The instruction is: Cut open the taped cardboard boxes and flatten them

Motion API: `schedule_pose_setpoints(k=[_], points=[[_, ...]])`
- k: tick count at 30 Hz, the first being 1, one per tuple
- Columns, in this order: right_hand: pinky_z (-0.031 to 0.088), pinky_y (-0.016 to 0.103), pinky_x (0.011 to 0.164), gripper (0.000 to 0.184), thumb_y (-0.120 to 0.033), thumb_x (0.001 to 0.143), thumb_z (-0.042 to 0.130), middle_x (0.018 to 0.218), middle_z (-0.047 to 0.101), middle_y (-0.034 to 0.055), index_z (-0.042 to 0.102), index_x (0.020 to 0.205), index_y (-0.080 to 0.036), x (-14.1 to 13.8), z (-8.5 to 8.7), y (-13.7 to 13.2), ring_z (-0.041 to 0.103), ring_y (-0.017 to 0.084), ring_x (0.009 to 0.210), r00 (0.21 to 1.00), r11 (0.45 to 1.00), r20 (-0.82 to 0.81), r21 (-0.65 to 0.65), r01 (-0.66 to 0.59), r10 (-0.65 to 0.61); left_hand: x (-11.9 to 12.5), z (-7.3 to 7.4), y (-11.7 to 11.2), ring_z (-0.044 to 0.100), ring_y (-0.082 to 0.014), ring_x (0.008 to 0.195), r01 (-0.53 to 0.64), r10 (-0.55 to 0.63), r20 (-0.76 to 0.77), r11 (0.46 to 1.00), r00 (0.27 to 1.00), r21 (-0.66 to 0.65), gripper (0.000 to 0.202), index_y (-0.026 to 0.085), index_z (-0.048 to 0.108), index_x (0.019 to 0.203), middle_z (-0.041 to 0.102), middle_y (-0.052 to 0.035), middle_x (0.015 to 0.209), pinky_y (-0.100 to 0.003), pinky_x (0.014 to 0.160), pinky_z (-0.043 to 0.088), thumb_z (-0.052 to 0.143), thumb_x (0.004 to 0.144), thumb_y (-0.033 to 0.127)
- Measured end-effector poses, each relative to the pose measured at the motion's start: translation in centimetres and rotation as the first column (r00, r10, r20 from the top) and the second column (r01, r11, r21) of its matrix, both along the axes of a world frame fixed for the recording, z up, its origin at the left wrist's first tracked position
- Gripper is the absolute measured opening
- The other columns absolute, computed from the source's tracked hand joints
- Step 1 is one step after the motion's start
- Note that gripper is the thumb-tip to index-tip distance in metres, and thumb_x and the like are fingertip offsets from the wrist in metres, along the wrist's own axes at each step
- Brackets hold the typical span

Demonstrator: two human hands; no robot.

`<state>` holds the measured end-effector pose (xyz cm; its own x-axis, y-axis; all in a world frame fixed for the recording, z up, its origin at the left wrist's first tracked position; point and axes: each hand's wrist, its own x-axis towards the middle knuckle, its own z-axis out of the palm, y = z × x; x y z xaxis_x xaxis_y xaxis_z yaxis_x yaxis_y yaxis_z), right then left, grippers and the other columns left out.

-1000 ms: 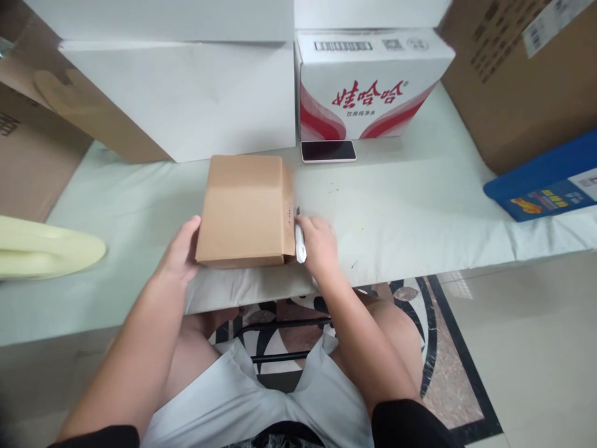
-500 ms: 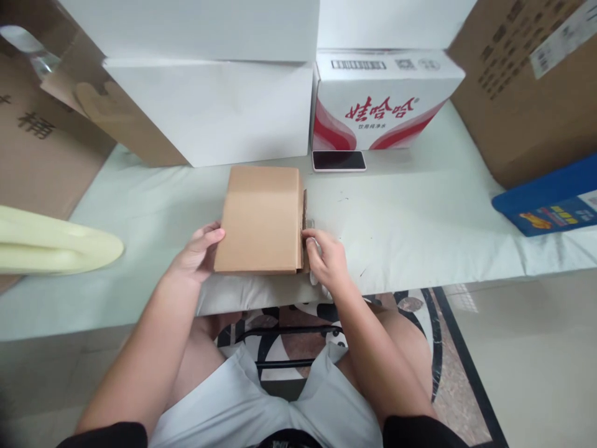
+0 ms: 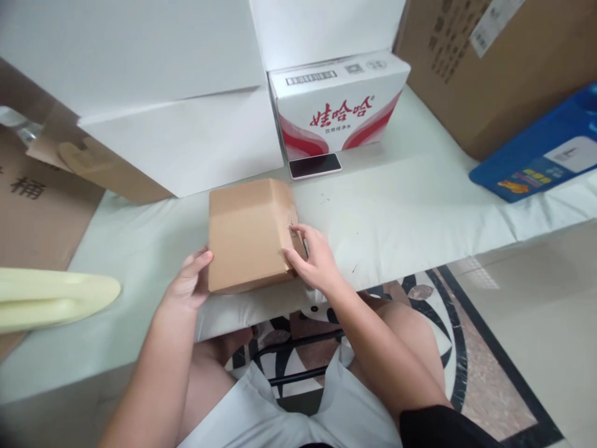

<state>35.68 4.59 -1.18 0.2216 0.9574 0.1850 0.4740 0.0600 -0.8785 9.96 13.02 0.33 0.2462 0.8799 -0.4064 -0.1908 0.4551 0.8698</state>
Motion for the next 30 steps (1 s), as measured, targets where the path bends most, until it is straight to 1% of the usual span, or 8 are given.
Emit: schedule_pose_setpoints(k=[4, 8, 13, 16, 18, 23, 27, 30], points=[[0.051, 0.051, 0.1, 0.048, -0.049, 0.088, 0.056, 0.126, 0.071, 0.0154, 0.059, 0.126, -0.02, 0.1, 0.3, 0.0, 0.066, 0.031, 0.116, 0.999, 0.999, -0.037, -0.048, -0.005, 0.003, 0.4, 0.6, -0.2, 0.077, -0.0346, 0.099, -0.05, 0.051, -0.066, 0.999, 0.997, 0.013, 0.057, 0.018, 0.068, 0.094, 0.079, -0.0093, 0.084, -0.04, 0.08, 0.065, 0.095, 0.05, 0.04], [0.052, 0.049, 0.098, 0.045, -0.047, 0.089, 0.056, 0.128, 0.071, 0.0148, 0.059, 0.126, -0.022, 0.2, 0.3, -0.2, 0.067, 0.031, 0.113, 1.0, 0.999, -0.026, -0.039, -0.01, 0.009, 0.6, 0.9, -0.2, 0.077, -0.0327, 0.1, -0.081, 0.085, -0.084, 0.996, 0.993, 0.044, 0.068, 0.02, 0.067, 0.102, 0.08, -0.0081, 0.091, -0.039, 0.081, 0.064, 0.097, 0.045, 0.039], [0.054, 0.047, 0.094, 0.04, -0.044, 0.089, 0.056, 0.125, 0.073, 0.0124, 0.061, 0.123, -0.024, 0.3, 0.4, -0.4, 0.068, 0.029, 0.111, 0.999, 0.999, -0.038, -0.024, -0.033, 0.033, 0.1, 0.3, -0.2, 0.077, -0.032, 0.098, -0.095, 0.094, -0.098, 0.996, 0.991, 0.0, 0.062, 0.018, 0.07, 0.097, 0.08, -0.0088, 0.092, -0.037, 0.076, 0.063, 0.093, 0.052, 0.054], [0.054, 0.047, 0.093, 0.04, -0.046, 0.089, 0.056, 0.124, 0.073, 0.0124, 0.061, 0.122, -0.024, 0.2, 0.3, -0.4, 0.068, 0.03, 0.111, 0.998, 0.998, -0.047, -0.036, -0.044, 0.042, 0.0, -0.2, -0.2, 0.077, -0.0295, 0.096, -0.146, 0.14, -0.102, 0.988, 0.985, -0.057, 0.062, 0.018, 0.072, 0.102, 0.08, -0.0095, 0.098, -0.035, 0.073, 0.062, 0.089, 0.059, 0.06], [0.054, 0.047, 0.093, 0.04, -0.047, 0.088, 0.056, 0.124, 0.072, 0.0125, 0.061, 0.121, -0.024, 0.1, 0.4, -0.4, 0.068, 0.03, 0.111, 0.998, 0.998, -0.043, -0.045, -0.044, 0.042, 0.1, -0.3, -0.2, 0.076, -0.0296, 0.098, -0.17, 0.162, -0.106, 0.983, 0.981, -0.074, 0.06, 0.018, 0.072, 0.103, 0.079, -0.0099, 0.101, -0.036, 0.075, 0.063, 0.085, 0.064, 0.062], [0.055, 0.044, 0.086, 0.044, -0.047, 0.087, 0.057, 0.114, 0.072, 0.0126, 0.061, 0.122, -0.021, -0.1, 0.6, -0.3, 0.068, 0.029, 0.105, 0.997, 0.993, -0.031, -0.088, -0.074, 0.072, 0.7, -0.3, -0.5, 0.075, -0.0343, 0.103, -0.129, 0.124, -0.111, 0.991, 0.986, -0.037, 0.066, 0.019, 0.071, 0.107, 0.079, -0.013, 0.105, -0.04, 0.077, 0.064, 0.077, 0.069, 0.072], [0.054, 0.041, 0.081, 0.045, -0.047, 0.086, 0.056, 0.105, 0.069, 0.0104, 0.062, 0.122, -0.021, -0.2, 0.7, -0.3, 0.067, 0.027, 0.098, 0.996, 0.99, -0.033, -0.114, -0.086, 0.083, 0.9, -0.4, -0.5, 0.075, -0.0345, 0.104, -0.098, 0.093, -0.103, 0.994, 0.99, -0.041, 0.061, 0.019, 0.072, 0.106, 0.079, -0.0135, 0.105, -0.04, 0.077, 0.064, 0.075, 0.073, 0.07], [0.053, 0.039, 0.08, 0.044, -0.047, 0.086, 0.056, 0.104, 0.069, 0.0097, 0.061, 0.122, -0.021, -0.2, 0.6, -0.4, 0.067, 0.027, 0.098, 0.995, 0.99, -0.036, -0.107, -0.092, 0.088, 1.0, -0.2, -0.5, 0.077, -0.0323, 0.098, -0.149, 0.141, -0.103, 0.987, 0.985, -0.068, 0.055, 0.018, 0.073, 0.104, 0.08, -0.012, 0.103, -0.038, 0.075, 0.064, 0.079, 0.072, 0.062]])
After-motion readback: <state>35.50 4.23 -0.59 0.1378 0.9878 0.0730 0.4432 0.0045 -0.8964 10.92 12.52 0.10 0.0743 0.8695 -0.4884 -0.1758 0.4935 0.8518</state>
